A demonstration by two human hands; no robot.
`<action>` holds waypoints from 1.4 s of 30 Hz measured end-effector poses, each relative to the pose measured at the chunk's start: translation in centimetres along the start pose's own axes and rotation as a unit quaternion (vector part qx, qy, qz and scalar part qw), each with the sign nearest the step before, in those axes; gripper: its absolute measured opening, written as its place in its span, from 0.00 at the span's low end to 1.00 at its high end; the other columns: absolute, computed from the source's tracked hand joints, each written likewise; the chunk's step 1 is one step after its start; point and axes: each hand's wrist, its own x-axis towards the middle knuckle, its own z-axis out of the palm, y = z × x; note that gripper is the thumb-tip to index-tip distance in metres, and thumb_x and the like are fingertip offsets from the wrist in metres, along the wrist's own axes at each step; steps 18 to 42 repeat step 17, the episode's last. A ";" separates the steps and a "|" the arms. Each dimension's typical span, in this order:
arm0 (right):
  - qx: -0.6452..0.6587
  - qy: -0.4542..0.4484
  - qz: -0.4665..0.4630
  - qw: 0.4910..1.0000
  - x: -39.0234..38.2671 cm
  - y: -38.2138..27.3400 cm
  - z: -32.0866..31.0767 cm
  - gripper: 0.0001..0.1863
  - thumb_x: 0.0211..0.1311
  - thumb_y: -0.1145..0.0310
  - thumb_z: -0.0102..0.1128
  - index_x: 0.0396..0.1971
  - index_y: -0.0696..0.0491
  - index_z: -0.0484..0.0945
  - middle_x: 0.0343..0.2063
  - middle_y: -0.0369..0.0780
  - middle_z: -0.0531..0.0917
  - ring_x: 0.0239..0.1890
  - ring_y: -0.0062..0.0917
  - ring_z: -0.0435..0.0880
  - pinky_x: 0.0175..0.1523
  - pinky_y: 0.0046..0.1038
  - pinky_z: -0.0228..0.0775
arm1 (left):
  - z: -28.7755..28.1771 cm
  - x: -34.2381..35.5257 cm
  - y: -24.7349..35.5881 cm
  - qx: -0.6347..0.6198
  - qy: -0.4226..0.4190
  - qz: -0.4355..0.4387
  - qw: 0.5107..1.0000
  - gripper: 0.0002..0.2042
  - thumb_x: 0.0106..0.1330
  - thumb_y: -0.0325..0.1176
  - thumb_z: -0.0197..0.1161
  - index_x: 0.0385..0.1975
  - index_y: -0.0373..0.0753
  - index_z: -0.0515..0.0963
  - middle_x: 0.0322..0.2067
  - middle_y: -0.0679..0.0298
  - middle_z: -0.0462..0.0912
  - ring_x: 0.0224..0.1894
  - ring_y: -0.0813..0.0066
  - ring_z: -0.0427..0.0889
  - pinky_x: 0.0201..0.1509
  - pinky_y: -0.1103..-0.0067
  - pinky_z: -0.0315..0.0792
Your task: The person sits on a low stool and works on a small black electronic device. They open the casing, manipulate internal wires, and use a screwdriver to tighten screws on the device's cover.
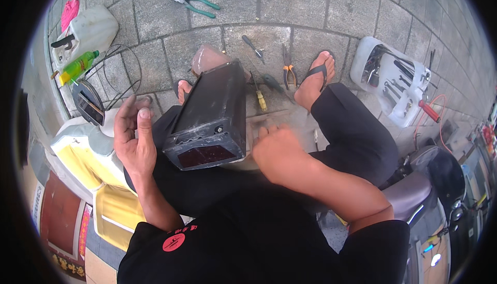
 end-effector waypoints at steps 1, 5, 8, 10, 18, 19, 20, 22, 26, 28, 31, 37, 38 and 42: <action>0.013 -0.022 -0.012 1.000 0.3 -0.2 -0.7 0.13 0.61 0.65 0.68 0.40 0.58 0.90 0.42 0.45 0.88 0.47 0.38 0.89 0.51 0.41 0.77 | 0.2 0.1 -0.2 -0.008 -0.001 -0.007 1.000 0.21 0.84 0.33 0.68 0.70 0.32 0.77 0.55 0.57 0.90 0.51 0.75 0.87 0.59 0.78 0.80; -0.003 -0.117 0.000 0.993 1.7 -0.7 -0.9 0.15 0.61 0.66 0.69 0.44 0.57 0.92 0.48 0.46 0.90 0.53 0.41 0.90 0.55 0.41 0.79 | 0.5 -0.2 -0.4 -0.009 0.015 -0.049 0.999 0.21 0.82 0.33 0.70 0.69 0.32 0.78 0.56 0.59 0.89 0.49 0.77 0.86 0.57 0.78 0.81; 0.046 -0.244 0.077 0.966 4.0 0.4 0.3 0.18 0.65 0.66 0.69 0.52 0.53 0.93 0.59 0.45 0.91 0.64 0.40 0.89 0.62 0.42 0.81 | 1.1 -0.8 -1.6 -0.049 0.060 -0.042 0.996 0.20 0.81 0.32 0.69 0.68 0.31 0.79 0.58 0.57 0.88 0.47 0.76 0.87 0.51 0.78 0.82; 0.091 -0.172 0.131 0.972 3.1 1.1 2.8 0.21 0.67 0.64 0.67 0.57 0.54 0.90 0.59 0.48 0.91 0.62 0.43 0.91 0.63 0.46 0.81 | 0.5 -2.3 -2.8 -0.152 0.093 -0.079 0.981 0.20 0.81 0.33 0.68 0.68 0.32 0.78 0.57 0.56 0.88 0.46 0.74 0.88 0.48 0.76 0.83; 0.331 0.298 0.271 0.853 -13.3 -0.4 -3.8 0.28 0.71 0.56 0.68 0.64 0.56 0.82 0.52 0.51 0.91 0.54 0.50 0.91 0.61 0.47 0.82 | -11.9 -8.9 1.0 -0.354 0.218 -0.338 0.844 0.23 0.82 0.47 0.67 0.61 0.30 0.80 0.50 0.59 0.89 0.43 0.69 0.91 0.40 0.74 0.81; 0.331 0.298 0.271 0.853 -13.3 -0.4 -3.8 0.28 0.71 0.56 0.68 0.64 0.56 0.82 0.52 0.51 0.91 0.54 0.50 0.91 0.61 0.47 0.82 | -11.9 -8.9 1.0 -0.354 0.218 -0.338 0.844 0.23 0.82 0.47 0.67 0.61 0.30 0.80 0.50 0.59 0.89 0.43 0.69 0.91 0.40 0.74 0.81; 0.331 0.298 0.271 0.853 -13.3 -0.4 -3.8 0.28 0.71 0.56 0.68 0.64 0.56 0.82 0.52 0.51 0.91 0.54 0.50 0.91 0.61 0.47 0.82 | -11.9 -8.9 1.0 -0.354 0.218 -0.338 0.844 0.23 0.82 0.47 0.67 0.61 0.30 0.80 0.50 0.59 0.89 0.43 0.69 0.91 0.40 0.74 0.81; 0.331 0.298 0.271 0.853 -13.3 -0.4 -3.8 0.28 0.71 0.56 0.68 0.64 0.56 0.82 0.52 0.51 0.91 0.54 0.50 0.91 0.61 0.47 0.82 | -11.9 -8.9 1.0 -0.354 0.218 -0.338 0.844 0.23 0.82 0.47 0.67 0.61 0.30 0.80 0.50 0.59 0.89 0.43 0.69 0.91 0.40 0.74 0.81; 0.331 0.298 0.271 0.853 -13.3 -0.4 -3.8 0.28 0.71 0.56 0.68 0.64 0.56 0.82 0.52 0.51 0.91 0.54 0.50 0.91 0.61 0.47 0.82 | -11.9 -8.9 1.0 -0.354 0.218 -0.338 0.844 0.23 0.82 0.47 0.67 0.61 0.30 0.80 0.50 0.59 0.89 0.43 0.69 0.91 0.40 0.74 0.81; 0.331 0.298 0.271 0.853 -13.3 -0.4 -3.8 0.28 0.71 0.56 0.68 0.64 0.56 0.82 0.52 0.51 0.91 0.54 0.50 0.91 0.61 0.47 0.82 | -11.9 -8.9 1.0 -0.354 0.218 -0.338 0.844 0.23 0.82 0.47 0.67 0.61 0.30 0.80 0.50 0.59 0.89 0.43 0.69 0.91 0.40 0.74 0.81; 0.331 0.298 0.271 0.853 -13.3 -0.4 -3.8 0.28 0.71 0.56 0.68 0.64 0.56 0.82 0.52 0.51 0.91 0.54 0.50 0.91 0.61 0.47 0.82 | -11.9 -8.9 1.0 -0.354 0.218 -0.338 0.844 0.23 0.82 0.47 0.67 0.61 0.30 0.80 0.50 0.59 0.89 0.43 0.69 0.91 0.40 0.74 0.81; 0.331 0.298 0.271 0.853 -13.3 -0.4 -3.8 0.28 0.71 0.56 0.68 0.64 0.56 0.82 0.52 0.51 0.91 0.54 0.50 0.91 0.61 0.47 0.82 | -11.9 -8.9 1.0 -0.354 0.218 -0.338 0.844 0.23 0.82 0.47 0.67 0.61 0.30 0.80 0.50 0.59 0.89 0.43 0.69 0.91 0.40 0.74 0.81; 0.331 0.298 0.271 0.853 -13.3 -0.4 -3.8 0.28 0.71 0.56 0.68 0.64 0.56 0.82 0.52 0.51 0.91 0.54 0.50 0.91 0.61 0.47 0.82 | -11.9 -8.9 1.0 -0.354 0.218 -0.338 0.844 0.23 0.82 0.47 0.67 0.61 0.30 0.80 0.50 0.59 0.89 0.43 0.69 0.91 0.40 0.74 0.81; 0.331 0.298 0.271 0.853 -13.3 -0.4 -3.8 0.28 0.71 0.56 0.68 0.64 0.56 0.82 0.52 0.51 0.91 0.54 0.50 0.91 0.61 0.47 0.82 | -11.9 -8.9 1.0 -0.354 0.218 -0.338 0.844 0.23 0.82 0.47 0.67 0.61 0.30 0.80 0.50 0.59 0.89 0.43 0.69 0.91 0.40 0.74 0.81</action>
